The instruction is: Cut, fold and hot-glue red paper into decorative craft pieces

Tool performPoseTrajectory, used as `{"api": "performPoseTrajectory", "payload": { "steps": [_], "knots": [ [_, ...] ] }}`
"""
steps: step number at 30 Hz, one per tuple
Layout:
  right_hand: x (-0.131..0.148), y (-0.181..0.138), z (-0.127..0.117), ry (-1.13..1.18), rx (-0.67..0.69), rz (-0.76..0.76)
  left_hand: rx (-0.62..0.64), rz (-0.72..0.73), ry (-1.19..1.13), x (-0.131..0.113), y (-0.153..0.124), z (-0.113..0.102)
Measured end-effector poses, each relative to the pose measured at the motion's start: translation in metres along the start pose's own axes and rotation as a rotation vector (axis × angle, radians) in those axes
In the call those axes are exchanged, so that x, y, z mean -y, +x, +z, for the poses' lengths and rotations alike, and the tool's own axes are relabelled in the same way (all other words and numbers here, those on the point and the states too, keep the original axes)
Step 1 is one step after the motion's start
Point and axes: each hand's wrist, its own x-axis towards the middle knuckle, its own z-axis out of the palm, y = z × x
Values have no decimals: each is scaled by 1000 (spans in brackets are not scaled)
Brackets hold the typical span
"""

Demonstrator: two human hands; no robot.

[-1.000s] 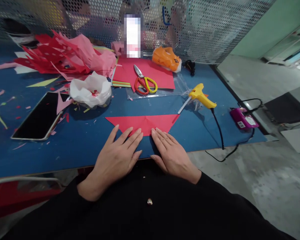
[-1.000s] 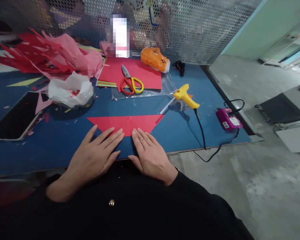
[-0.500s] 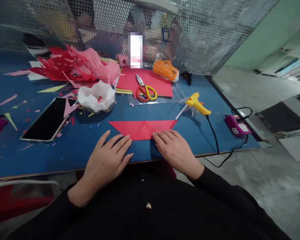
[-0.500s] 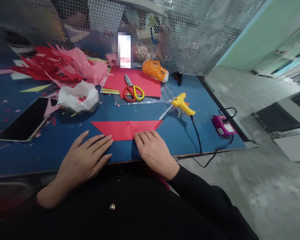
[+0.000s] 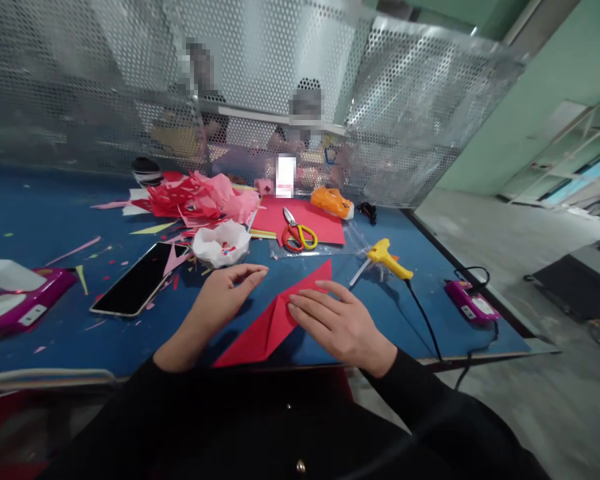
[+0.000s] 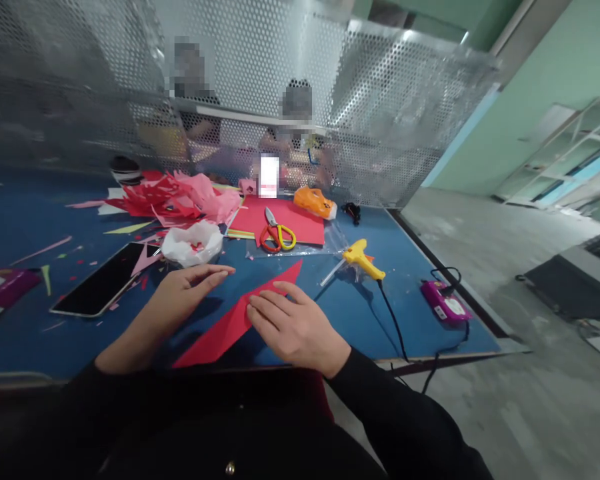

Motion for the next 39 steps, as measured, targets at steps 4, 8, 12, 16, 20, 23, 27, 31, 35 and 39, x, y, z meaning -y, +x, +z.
{"api": "performPoseTrajectory", "payload": {
  "steps": [4, 8, 12, 16, 20, 23, 27, 31, 35, 39],
  "knots": [
    [-26, 11, -14, -3, -192, -111, 196, -187, -315, -8, 14, 2],
    [-44, 21, 0, -11, -225, -175, 290, -340, -533, -12, 17, 11],
    [-58, 26, 13, -13, -58, -180, 249, -421, -676, -11, 23, 18],
    [-92, 40, 18, 5, 444, 341, 93, -443, -754, 2, 35, 19],
    [-131, 64, 45, 20, 607, 593, -4, -419, -806, 16, 43, 14],
    [-143, 80, 81, 97, 721, 719, 1, -414, -827, 19, 42, 12],
    [-137, 94, 116, 183, 750, 874, 26, -426, -839, 18, 39, 13],
    [-141, 106, 125, 329, 718, 1051, 77, -424, -831, 17, 37, 12],
    [-159, 113, 110, 569, 599, 1240, 101, -409, -819, 18, 37, 12],
    [-153, 99, 80, 823, 278, 1339, 83, -383, -829, 20, 38, 12]
  ]
}}
